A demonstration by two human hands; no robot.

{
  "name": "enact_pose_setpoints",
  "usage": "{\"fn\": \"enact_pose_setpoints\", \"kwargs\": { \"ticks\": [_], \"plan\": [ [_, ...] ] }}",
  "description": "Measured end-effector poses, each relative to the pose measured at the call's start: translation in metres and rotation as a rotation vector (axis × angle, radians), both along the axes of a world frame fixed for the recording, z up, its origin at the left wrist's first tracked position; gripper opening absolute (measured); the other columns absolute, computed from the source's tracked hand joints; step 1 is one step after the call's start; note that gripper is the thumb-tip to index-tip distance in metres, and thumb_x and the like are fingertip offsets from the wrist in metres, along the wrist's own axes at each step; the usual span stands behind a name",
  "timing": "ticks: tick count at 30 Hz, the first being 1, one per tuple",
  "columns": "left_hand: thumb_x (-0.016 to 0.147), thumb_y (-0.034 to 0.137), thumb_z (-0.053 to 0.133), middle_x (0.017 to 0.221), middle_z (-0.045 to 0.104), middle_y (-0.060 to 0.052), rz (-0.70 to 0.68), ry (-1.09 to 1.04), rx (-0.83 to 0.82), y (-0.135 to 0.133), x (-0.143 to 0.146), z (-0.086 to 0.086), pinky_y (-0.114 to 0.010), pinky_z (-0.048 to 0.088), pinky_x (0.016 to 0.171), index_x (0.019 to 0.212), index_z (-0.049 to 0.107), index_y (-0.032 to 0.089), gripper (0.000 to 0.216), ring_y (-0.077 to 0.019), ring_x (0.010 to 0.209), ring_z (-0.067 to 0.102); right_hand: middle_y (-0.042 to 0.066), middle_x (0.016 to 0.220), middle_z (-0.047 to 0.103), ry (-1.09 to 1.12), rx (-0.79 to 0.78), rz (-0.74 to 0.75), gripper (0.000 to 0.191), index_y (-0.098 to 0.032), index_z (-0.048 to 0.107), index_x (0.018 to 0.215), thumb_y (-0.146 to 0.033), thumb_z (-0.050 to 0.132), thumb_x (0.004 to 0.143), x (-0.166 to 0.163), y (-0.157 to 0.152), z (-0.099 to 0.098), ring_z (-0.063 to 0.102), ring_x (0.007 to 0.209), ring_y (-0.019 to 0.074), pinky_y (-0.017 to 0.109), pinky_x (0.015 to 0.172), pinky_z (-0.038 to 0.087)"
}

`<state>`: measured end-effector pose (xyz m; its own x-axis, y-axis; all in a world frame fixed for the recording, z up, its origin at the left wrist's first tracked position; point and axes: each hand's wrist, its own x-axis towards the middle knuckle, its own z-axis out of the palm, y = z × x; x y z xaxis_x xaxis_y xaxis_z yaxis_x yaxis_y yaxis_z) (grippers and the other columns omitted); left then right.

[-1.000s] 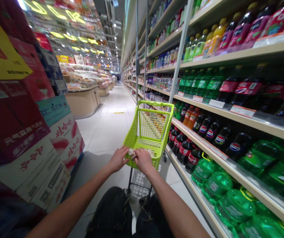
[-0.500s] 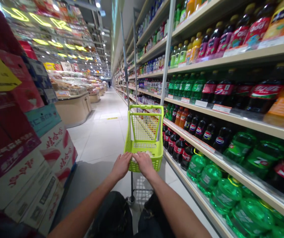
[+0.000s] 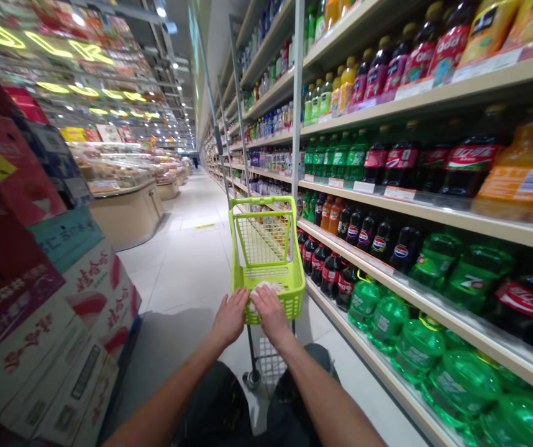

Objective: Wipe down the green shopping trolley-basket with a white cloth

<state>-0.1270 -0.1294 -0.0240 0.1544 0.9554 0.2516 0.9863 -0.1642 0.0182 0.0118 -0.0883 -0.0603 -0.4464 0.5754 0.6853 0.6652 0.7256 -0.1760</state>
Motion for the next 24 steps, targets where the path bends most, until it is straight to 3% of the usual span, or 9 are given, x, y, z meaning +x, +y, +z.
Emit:
{"fn": "enact_pose_setpoints", "kwargs": {
  "ticks": [3, 7, 9, 14, 21, 24],
  "plan": [
    [0.076, 0.003, 0.028, 0.139, 0.032, -0.010, 0.009, 0.012, -0.007, -0.001, 0.001, -0.001, -0.046, 0.026, 0.102, 0.132, 0.031, 0.015, 0.057, -0.0204, 0.130, 0.025, 0.008, 0.122, 0.054, -0.005, 0.001, -0.035, 0.038, -0.021, 0.057, 0.110, -0.005, 0.041, 0.079, 0.029, 0.008, 0.000, 0.037, 0.123, 0.0185, 0.043, 0.099, 0.035],
    [0.077, 0.005, 0.029, 0.139, 0.031, -0.011, 0.012, -0.015, -0.027, 0.002, 0.010, 0.000, -0.047, 0.026, 0.102, 0.132, 0.031, 0.014, 0.056, -0.0224, 0.130, 0.024, 0.010, 0.125, 0.050, 0.045, -0.043, -0.190, 0.042, -0.018, 0.058, 0.110, -0.002, 0.038, 0.078, 0.065, 0.014, 0.000, 0.036, 0.124, 0.0183, 0.042, 0.100, 0.034],
    [0.078, 0.006, 0.029, 0.139, 0.031, -0.012, 0.014, -0.027, -0.028, 0.003, 0.016, 0.000, -0.049, 0.026, 0.101, 0.132, 0.031, 0.014, 0.055, -0.0236, 0.130, 0.024, 0.010, 0.126, 0.050, 0.060, -0.048, -0.183, 0.044, -0.017, 0.058, 0.111, -0.001, 0.035, 0.077, 0.059, 0.009, -0.002, 0.036, 0.124, 0.0173, 0.040, 0.101, 0.035],
    [0.077, 0.006, 0.029, 0.140, 0.030, -0.011, -0.011, -0.022, -0.031, 0.005, 0.020, -0.003, -0.051, 0.023, 0.102, 0.131, 0.031, 0.014, 0.054, -0.0229, 0.130, 0.023, 0.006, 0.122, 0.053, -0.002, 0.009, 0.029, 0.039, -0.020, 0.059, 0.110, -0.006, 0.036, 0.081, 0.023, -0.007, -0.006, 0.039, 0.122, 0.0159, 0.036, 0.101, 0.036],
    [0.073, 0.003, 0.030, 0.140, 0.030, -0.010, -0.006, -0.028, -0.007, 0.005, 0.019, -0.006, -0.054, 0.018, 0.103, 0.131, 0.032, 0.013, 0.058, -0.0227, 0.130, 0.023, 0.014, 0.123, 0.052, 0.090, -0.059, -0.233, 0.038, -0.012, 0.059, 0.108, -0.004, 0.039, 0.077, 0.077, 0.020, 0.005, 0.041, 0.120, 0.0189, 0.038, 0.101, 0.035],
    [0.074, 0.004, 0.031, 0.139, 0.032, -0.011, 0.004, -0.037, -0.010, 0.004, 0.023, -0.005, -0.054, 0.018, 0.103, 0.129, 0.034, 0.013, 0.057, -0.0233, 0.130, 0.025, 0.011, 0.123, 0.052, 0.061, -0.068, -0.168, 0.041, -0.014, 0.058, 0.109, -0.002, 0.040, 0.074, 0.062, 0.016, 0.006, 0.040, 0.121, 0.0180, 0.037, 0.101, 0.035]
  ]
}}
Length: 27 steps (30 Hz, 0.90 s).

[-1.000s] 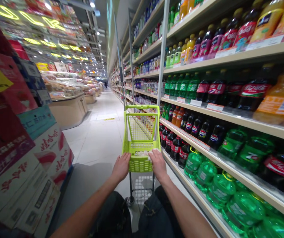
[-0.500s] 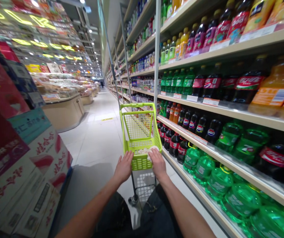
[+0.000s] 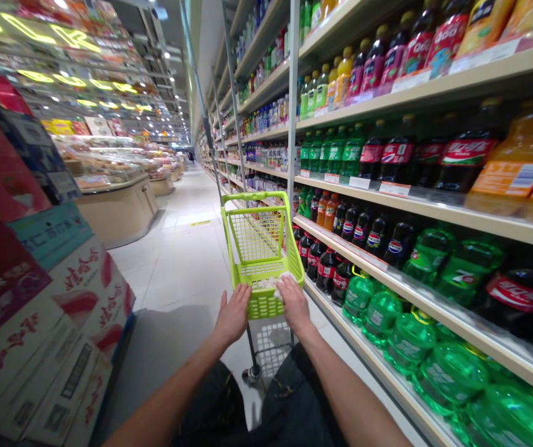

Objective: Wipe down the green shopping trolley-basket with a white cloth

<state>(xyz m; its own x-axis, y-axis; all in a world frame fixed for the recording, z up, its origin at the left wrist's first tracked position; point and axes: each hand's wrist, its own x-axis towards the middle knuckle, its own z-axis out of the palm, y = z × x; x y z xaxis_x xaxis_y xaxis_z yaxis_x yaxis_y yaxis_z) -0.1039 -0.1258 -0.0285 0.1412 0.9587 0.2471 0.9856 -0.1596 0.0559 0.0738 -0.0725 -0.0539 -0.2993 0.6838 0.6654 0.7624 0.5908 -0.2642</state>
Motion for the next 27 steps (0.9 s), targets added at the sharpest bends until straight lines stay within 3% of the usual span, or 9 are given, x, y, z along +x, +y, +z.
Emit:
{"fn": "enact_pose_setpoints", "kwargs": {
  "ticks": [5, 10, 13, 18, 22, 24, 27],
  "plan": [
    [0.080, 0.013, 0.033, 0.135, 0.040, -0.008, -0.045, 0.028, 0.006, 0.005, -0.013, 0.010, -0.054, 0.016, 0.104, 0.126, 0.038, 0.018, 0.047, -0.0212, 0.127, 0.031, 0.009, 0.122, 0.053, -0.042, 0.060, 0.218, 0.047, -0.019, 0.056, 0.113, 0.000, 0.040, 0.073, -0.033, -0.012, -0.004, 0.040, 0.121, 0.0170, 0.038, 0.100, 0.036],
    [0.081, 0.019, 0.041, 0.124, 0.052, -0.005, -0.109, 0.093, 0.042, 0.022, -0.036, 0.027, -0.055, 0.010, 0.105, 0.096, 0.059, 0.020, 0.023, -0.0233, 0.126, 0.031, 0.011, 0.119, 0.055, 0.013, 0.083, 0.074, 0.047, -0.017, 0.056, 0.112, 0.000, 0.040, 0.071, -0.002, 0.009, -0.013, 0.044, 0.117, 0.0198, 0.041, 0.097, 0.040],
    [0.082, 0.020, 0.043, 0.107, 0.062, -0.004, -0.167, 0.088, 0.029, 0.028, -0.038, 0.028, -0.051, 0.013, 0.106, 0.084, 0.061, 0.020, 0.018, -0.0214, 0.123, 0.037, 0.010, 0.120, 0.054, 0.017, 0.115, 0.041, 0.048, -0.017, 0.056, 0.112, -0.001, 0.037, 0.071, 0.011, 0.019, -0.021, 0.043, 0.118, 0.0198, 0.040, 0.097, 0.039],
    [0.082, 0.024, 0.045, 0.090, 0.065, -0.003, -0.156, 0.056, 0.026, 0.022, -0.011, 0.021, -0.050, 0.015, 0.105, 0.082, 0.062, 0.018, 0.018, -0.0217, 0.118, 0.042, 0.006, 0.121, 0.054, -0.002, 0.173, 0.077, 0.049, -0.020, 0.055, 0.113, -0.005, 0.033, 0.072, 0.033, 0.024, -0.030, 0.043, 0.119, 0.0179, 0.037, 0.097, 0.039],
    [0.082, 0.020, 0.041, 0.083, 0.065, -0.004, -0.190, 0.092, 0.050, 0.012, 0.027, 0.014, -0.052, 0.020, 0.102, 0.081, 0.061, 0.016, 0.020, -0.0197, 0.099, 0.051, 0.008, 0.119, 0.055, -0.016, 0.155, 0.093, 0.047, -0.020, 0.056, 0.111, -0.011, 0.033, 0.070, 0.076, 0.043, -0.036, 0.048, 0.114, 0.0213, 0.040, 0.095, 0.041],
    [0.082, 0.020, 0.040, 0.091, 0.064, -0.007, -0.269, 0.132, 0.101, 0.009, 0.043, 0.013, -0.053, 0.023, 0.100, 0.084, 0.060, 0.014, 0.022, -0.0203, 0.097, 0.051, 0.009, 0.117, 0.056, -0.040, 0.134, 0.103, 0.047, -0.022, 0.057, 0.110, -0.016, 0.036, 0.068, 0.101, 0.063, -0.036, 0.051, 0.111, 0.0230, 0.041, 0.091, 0.043],
    [0.084, 0.018, 0.032, 0.117, 0.054, -0.008, -0.425, 0.153, 0.117, 0.009, 0.054, 0.019, -0.055, 0.026, 0.098, 0.108, 0.050, 0.014, 0.031, -0.0200, 0.110, 0.043, 0.013, 0.113, 0.059, -0.074, 0.068, 0.082, 0.045, -0.024, 0.062, 0.102, -0.022, 0.039, 0.063, 0.129, 0.092, -0.028, 0.058, 0.099, 0.0244, 0.039, 0.078, 0.048]
  ]
}}
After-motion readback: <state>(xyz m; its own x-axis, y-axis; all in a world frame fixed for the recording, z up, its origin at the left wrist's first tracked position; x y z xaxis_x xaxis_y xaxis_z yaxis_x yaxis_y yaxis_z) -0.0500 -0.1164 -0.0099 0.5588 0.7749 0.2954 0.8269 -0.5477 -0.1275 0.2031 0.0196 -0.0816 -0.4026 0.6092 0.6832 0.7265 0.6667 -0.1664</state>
